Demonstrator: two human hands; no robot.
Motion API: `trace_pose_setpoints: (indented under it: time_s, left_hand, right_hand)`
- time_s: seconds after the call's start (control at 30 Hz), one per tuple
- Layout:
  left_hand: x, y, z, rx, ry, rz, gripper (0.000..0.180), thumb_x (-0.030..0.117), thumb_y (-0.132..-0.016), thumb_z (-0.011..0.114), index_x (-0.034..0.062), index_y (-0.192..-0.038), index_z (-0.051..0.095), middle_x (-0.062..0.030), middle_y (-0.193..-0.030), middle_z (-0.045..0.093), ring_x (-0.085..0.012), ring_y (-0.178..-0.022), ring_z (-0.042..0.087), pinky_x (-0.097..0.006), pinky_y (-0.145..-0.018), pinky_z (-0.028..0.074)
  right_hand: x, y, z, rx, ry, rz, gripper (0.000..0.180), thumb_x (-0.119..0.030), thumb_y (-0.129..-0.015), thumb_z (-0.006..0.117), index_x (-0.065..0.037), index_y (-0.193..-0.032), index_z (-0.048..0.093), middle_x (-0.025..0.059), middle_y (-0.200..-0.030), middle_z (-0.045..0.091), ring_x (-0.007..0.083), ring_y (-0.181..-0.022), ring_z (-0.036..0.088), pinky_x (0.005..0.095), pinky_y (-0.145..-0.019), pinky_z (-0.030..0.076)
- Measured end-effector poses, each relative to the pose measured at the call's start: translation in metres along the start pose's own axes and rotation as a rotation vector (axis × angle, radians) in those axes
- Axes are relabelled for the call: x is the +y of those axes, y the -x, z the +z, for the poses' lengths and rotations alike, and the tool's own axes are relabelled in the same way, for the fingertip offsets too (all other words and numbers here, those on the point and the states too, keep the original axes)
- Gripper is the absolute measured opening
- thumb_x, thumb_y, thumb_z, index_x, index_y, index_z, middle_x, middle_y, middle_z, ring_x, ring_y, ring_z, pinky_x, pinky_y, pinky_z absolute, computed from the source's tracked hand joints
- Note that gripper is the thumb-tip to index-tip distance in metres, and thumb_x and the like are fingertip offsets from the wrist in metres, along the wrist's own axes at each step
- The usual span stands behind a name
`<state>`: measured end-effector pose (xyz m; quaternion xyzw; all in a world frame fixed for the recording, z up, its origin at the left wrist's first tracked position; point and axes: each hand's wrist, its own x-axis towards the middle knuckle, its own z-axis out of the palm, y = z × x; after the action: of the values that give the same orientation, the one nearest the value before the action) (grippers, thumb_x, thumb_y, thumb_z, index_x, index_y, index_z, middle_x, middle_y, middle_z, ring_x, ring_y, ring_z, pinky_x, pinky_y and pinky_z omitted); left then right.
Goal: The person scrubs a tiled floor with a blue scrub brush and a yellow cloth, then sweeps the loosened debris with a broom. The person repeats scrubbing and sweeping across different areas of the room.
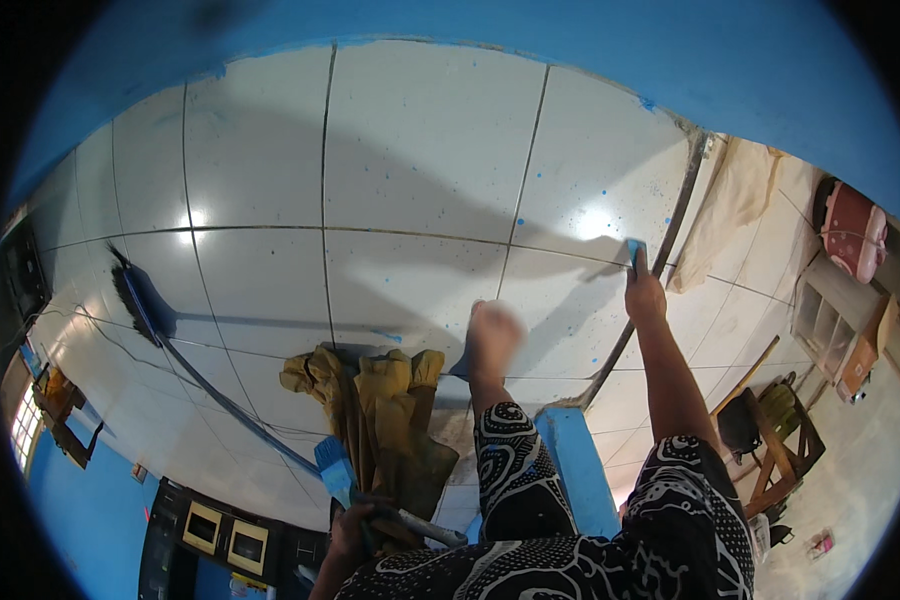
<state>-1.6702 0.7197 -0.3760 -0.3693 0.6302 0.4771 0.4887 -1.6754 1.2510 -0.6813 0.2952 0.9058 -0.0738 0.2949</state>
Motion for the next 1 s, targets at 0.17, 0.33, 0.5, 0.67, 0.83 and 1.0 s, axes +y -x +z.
trace_pose_setpoints:
  time_s: [0.17,0.33,0.5,0.67,0.83,1.0]
  left_hand:
    - [0.009,-0.008,0.001,0.012,0.299,-0.388,0.036,0.019,-0.074,0.047,-0.009,-0.093,0.061,-0.0191,-0.085,0.064,-0.026,-0.079,0.062,-0.035,-0.077,0.05]
    - [0.015,-0.005,0.005,0.025,0.384,-0.403,0.036,0.018,-0.075,0.047,-0.0098,-0.092,0.061,-0.0186,-0.085,0.064,-0.0253,-0.078,0.062,-0.034,-0.076,0.05]
    - [0.027,-0.006,0.007,-0.009,0.216,-0.328,0.036,0.02,-0.078,0.044,-0.0068,-0.093,0.062,-0.0156,-0.084,0.064,-0.0215,-0.077,0.062,-0.032,-0.075,0.049]
    - [0.031,-0.011,0.012,-0.02,0.102,-0.322,0.035,0.02,-0.08,0.042,-0.0053,-0.092,0.063,-0.0139,-0.082,0.064,-0.0197,-0.076,0.061,-0.031,-0.073,0.049]
    - [0.027,-0.006,0.009,-0.002,0.235,-0.353,0.035,0.02,-0.079,0.042,-0.0057,-0.092,0.063,-0.0143,-0.082,0.064,-0.02,-0.075,0.062,-0.031,-0.072,0.049]
    - [0.03,-0.007,0.013,0.05,0.333,-0.488,0.034,0.019,-0.078,0.045,-0.0066,-0.091,0.063,-0.015,-0.082,0.064,-0.0207,-0.073,0.062,-0.03,-0.069,0.05]
  right_hand:
    - [0.022,-0.032,-0.007,0.014,-0.014,0.193,0.052,-0.034,-0.092,0.041,-0.019,-0.14,0.027,0.0265,-0.084,0.062,0.0431,-0.078,0.06,0.0501,-0.068,0.046]
    - [0.012,-0.057,-0.021,0.039,-0.029,0.143,0.051,-0.034,-0.092,0.042,-0.022,-0.139,0.028,0.0265,-0.08,0.061,0.0437,-0.076,0.06,0.0511,-0.066,0.046]
    - [0.044,-0.025,-0.003,0.008,0.075,0.041,0.051,-0.033,-0.091,0.043,-0.022,-0.139,0.028,0.0258,-0.077,0.061,0.0426,-0.07,0.06,0.0511,-0.062,0.046]
    - [0.035,-0.112,-0.028,0.177,-0.065,0.107,0.05,-0.035,-0.092,0.041,-0.022,-0.139,0.028,0.0283,-0.081,0.06,0.0436,-0.073,0.06,0.0517,-0.062,0.047]
    - [0.039,-0.059,-0.02,-0.002,0.062,0.013,0.053,-0.033,-0.09,0.044,-0.018,-0.139,0.03,0.0283,-0.084,0.061,0.0419,-0.075,0.061,0.0507,-0.067,0.047]
    - [0.025,-0.047,-0.022,0.0,0.012,0.058,0.05,-0.032,-0.091,0.042,-0.019,-0.138,0.031,0.0263,-0.08,0.062,0.0421,-0.074,0.061,0.05,-0.066,0.047]
